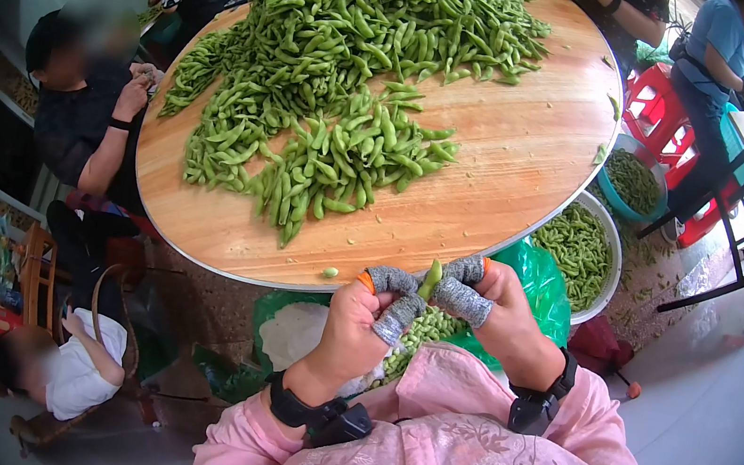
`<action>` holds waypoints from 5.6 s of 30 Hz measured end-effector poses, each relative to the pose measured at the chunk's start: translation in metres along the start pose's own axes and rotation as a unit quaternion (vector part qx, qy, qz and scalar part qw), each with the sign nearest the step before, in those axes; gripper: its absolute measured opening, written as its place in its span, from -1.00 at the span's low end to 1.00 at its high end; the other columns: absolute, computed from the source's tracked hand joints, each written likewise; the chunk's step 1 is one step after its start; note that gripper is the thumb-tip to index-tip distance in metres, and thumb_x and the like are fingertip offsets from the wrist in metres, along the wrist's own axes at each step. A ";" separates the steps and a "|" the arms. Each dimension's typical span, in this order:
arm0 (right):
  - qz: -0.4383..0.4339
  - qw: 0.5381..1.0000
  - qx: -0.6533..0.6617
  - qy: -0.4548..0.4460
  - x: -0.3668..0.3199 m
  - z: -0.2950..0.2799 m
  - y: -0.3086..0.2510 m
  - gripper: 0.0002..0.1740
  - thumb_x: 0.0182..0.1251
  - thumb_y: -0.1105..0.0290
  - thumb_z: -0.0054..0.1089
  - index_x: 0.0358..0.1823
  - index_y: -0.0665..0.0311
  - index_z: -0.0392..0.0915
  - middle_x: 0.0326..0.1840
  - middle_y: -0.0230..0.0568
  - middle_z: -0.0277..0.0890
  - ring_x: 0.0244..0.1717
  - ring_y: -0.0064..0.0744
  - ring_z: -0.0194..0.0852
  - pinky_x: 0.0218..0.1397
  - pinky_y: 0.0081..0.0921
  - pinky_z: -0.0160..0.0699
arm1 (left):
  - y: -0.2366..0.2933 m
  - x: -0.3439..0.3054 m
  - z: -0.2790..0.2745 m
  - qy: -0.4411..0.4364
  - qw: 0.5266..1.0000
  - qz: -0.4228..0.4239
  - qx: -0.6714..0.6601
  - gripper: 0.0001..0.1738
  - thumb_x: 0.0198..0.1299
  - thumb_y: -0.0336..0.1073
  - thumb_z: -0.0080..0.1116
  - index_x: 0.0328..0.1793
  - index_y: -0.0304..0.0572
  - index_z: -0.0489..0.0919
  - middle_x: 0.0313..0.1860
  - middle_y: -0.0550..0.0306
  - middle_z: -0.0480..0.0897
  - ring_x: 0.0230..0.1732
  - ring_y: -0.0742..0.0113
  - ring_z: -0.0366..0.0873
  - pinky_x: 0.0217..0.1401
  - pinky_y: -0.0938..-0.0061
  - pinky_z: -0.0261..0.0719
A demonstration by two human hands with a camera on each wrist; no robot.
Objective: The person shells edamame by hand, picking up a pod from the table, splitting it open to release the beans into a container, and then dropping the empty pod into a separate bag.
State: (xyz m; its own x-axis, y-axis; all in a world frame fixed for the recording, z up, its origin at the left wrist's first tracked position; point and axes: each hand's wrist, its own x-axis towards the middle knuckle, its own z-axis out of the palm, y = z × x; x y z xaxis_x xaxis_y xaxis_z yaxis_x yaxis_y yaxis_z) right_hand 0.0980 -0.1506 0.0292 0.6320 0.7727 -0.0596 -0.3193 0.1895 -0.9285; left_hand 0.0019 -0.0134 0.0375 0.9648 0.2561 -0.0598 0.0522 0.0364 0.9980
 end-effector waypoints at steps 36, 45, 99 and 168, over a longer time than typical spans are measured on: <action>-0.033 0.983 -0.145 -0.108 0.000 -0.006 -0.008 -0.85 0.17 0.44 0.09 -0.31 0.40 0.49 -0.48 -0.50 0.44 -0.45 -0.74 0.24 -0.40 -0.68 0.31 | 0.007 0.011 -0.013 -0.072 0.994 -0.048 -0.064 -0.87 0.04 -0.50 0.13 -0.26 -0.32 0.47 -0.42 0.25 0.51 -0.46 0.59 0.43 -0.41 0.71 0.39; -0.013 0.987 -0.112 -0.112 -0.002 -0.004 -0.007 -0.83 0.17 0.44 0.10 -0.28 0.41 0.50 -0.46 -0.51 0.45 -0.43 -0.78 0.23 -0.37 -0.72 0.30 | 0.006 0.009 -0.015 -0.095 0.994 -0.037 -0.030 -0.90 0.08 -0.54 0.03 -0.24 -0.35 0.46 -0.41 0.25 0.52 -0.44 0.59 0.44 -0.41 0.71 0.41; -0.055 0.996 0.006 -0.076 -0.007 -0.012 0.024 -0.85 0.17 0.41 0.12 -0.36 0.38 0.46 -0.40 -0.44 0.47 -0.36 -0.69 0.32 -0.27 -0.67 0.34 | -0.021 0.006 -0.001 -0.033 0.946 0.253 0.199 -0.90 -0.03 -0.43 0.07 -0.40 -0.32 0.44 -0.58 0.03 0.49 -0.60 0.22 0.43 -0.52 0.47 0.37; 0.046 0.678 -0.733 -0.021 0.070 -0.106 0.161 -0.66 -0.05 0.41 -0.02 -0.16 0.23 0.50 -0.16 -0.06 0.49 -0.16 -0.10 0.48 -0.16 -0.28 0.47 | 0.011 0.044 -0.082 0.140 0.834 0.232 0.482 -0.77 -0.06 -0.55 0.02 -0.21 -0.28 0.53 -0.32 -0.03 0.56 -0.25 0.03 0.48 -0.18 0.34 0.44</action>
State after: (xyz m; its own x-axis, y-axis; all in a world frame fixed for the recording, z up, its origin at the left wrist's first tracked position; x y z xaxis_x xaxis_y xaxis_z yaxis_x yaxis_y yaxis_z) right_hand 0.1664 -0.1302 -0.1634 0.6258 0.7634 -0.1600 0.7095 -0.6423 -0.2897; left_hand 0.0240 0.0773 0.0439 0.8480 0.2475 0.4686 0.0037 -0.8869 0.4619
